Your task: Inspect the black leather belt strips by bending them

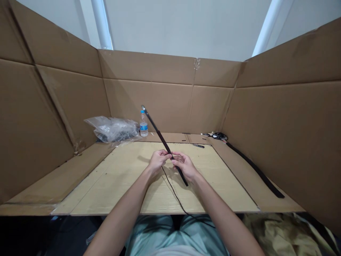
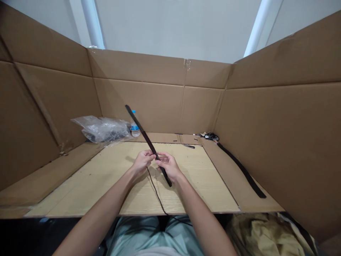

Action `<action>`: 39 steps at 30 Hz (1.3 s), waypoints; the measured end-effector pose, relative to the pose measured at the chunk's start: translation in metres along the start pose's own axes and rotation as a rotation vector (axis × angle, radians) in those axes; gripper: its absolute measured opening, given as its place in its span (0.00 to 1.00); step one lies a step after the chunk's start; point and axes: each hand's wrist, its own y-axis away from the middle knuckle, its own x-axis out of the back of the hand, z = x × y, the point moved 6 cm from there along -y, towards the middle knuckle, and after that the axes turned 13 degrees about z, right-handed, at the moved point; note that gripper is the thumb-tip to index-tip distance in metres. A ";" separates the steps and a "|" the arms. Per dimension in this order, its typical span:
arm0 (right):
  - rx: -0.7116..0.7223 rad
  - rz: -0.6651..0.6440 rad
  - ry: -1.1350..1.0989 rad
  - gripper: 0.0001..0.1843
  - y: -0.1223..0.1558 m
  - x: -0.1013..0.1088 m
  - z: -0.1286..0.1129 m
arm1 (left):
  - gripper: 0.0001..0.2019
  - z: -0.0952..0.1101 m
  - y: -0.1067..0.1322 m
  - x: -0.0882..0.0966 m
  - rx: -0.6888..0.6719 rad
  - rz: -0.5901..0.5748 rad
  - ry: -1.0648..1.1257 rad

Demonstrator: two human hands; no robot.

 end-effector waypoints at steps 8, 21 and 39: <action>-0.039 -0.018 0.082 0.27 0.003 -0.002 0.002 | 0.23 -0.001 0.002 -0.001 0.023 -0.022 0.017; -0.032 -0.028 0.087 0.26 0.000 0.004 0.001 | 0.25 0.006 0.007 -0.002 0.057 -0.049 -0.016; -0.071 0.003 -0.071 0.25 0.003 0.001 -0.004 | 0.23 -0.001 0.001 0.000 -0.028 0.038 0.003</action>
